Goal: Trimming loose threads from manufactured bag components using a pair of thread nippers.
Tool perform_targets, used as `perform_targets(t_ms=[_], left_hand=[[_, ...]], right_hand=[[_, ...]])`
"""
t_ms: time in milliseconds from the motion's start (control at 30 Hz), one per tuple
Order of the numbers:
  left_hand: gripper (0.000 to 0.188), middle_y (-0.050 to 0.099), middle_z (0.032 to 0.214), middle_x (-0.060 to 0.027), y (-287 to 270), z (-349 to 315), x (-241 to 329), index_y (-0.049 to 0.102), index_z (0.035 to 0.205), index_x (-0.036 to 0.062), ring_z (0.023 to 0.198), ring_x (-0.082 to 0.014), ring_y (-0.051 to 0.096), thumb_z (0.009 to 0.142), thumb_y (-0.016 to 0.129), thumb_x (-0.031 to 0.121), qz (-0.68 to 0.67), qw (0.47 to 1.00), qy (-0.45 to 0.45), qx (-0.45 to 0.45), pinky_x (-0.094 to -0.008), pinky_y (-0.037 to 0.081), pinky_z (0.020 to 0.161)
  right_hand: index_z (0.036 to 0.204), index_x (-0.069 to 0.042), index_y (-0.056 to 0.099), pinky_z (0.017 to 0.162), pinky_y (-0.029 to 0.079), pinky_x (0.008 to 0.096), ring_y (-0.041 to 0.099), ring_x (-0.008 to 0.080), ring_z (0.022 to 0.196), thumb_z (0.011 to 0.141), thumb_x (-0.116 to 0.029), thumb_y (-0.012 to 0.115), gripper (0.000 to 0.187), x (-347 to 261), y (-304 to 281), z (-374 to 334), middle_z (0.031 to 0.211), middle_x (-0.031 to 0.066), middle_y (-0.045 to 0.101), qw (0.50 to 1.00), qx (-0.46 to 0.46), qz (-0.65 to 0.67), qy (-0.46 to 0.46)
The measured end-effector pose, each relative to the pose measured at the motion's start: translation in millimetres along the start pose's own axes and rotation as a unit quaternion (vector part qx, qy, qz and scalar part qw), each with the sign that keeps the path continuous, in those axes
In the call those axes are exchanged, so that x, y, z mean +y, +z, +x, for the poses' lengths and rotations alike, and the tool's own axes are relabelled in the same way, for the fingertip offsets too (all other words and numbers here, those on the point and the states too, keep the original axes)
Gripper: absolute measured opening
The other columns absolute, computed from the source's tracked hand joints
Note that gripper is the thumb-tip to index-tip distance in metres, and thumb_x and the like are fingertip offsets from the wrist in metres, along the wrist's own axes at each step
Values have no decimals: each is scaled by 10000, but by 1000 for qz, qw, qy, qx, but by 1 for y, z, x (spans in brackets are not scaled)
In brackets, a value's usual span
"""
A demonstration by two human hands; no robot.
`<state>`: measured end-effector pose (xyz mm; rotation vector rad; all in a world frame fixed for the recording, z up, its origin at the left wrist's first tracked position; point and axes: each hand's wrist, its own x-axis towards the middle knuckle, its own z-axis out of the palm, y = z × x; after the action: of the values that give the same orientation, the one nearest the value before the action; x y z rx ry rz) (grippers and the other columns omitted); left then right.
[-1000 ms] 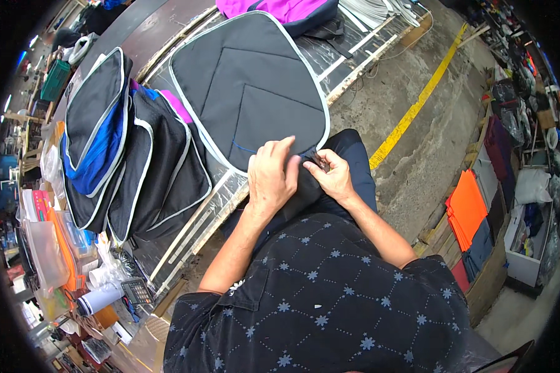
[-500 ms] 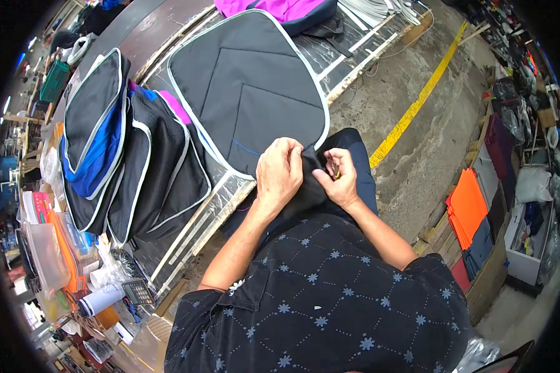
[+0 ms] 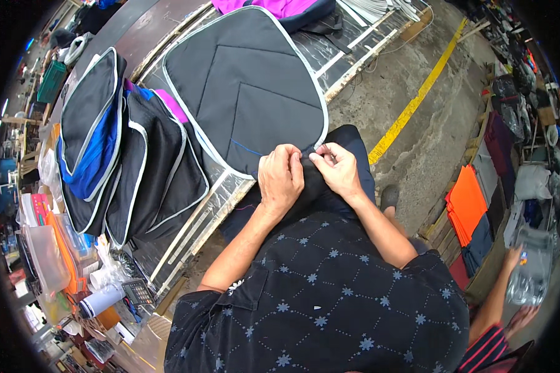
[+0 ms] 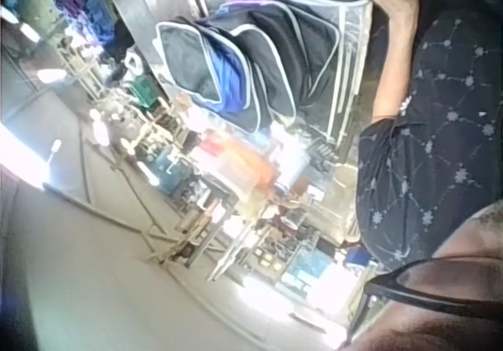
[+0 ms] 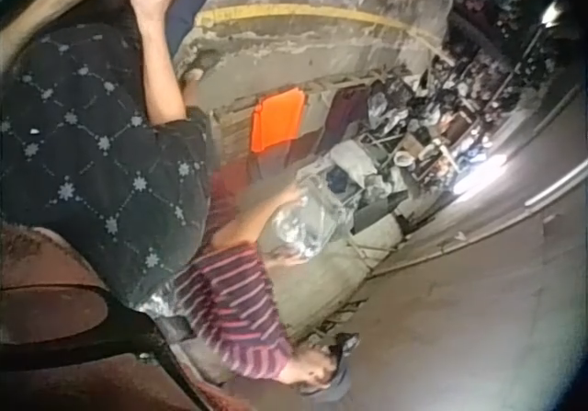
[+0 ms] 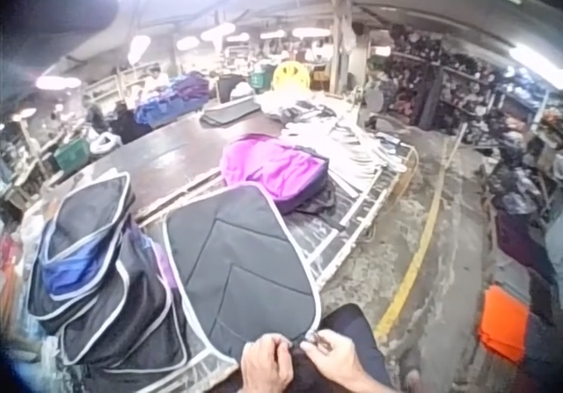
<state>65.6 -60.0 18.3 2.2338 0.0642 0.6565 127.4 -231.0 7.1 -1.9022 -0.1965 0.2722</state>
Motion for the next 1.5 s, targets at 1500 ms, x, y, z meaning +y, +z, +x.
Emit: perform_targets(t_ms=[1500], left_hand=[[41,732,849,-45,8,-7,-9,620,1158,78,750,-294,656,1121,603,85,-56,998,-23,-4,-431,501,754]], right_hand=[[965,-45,759,623,572,397,758,309,709,892,-135,862,155,-60,-14,-11,838,127,776,944,48,-221,-241]])
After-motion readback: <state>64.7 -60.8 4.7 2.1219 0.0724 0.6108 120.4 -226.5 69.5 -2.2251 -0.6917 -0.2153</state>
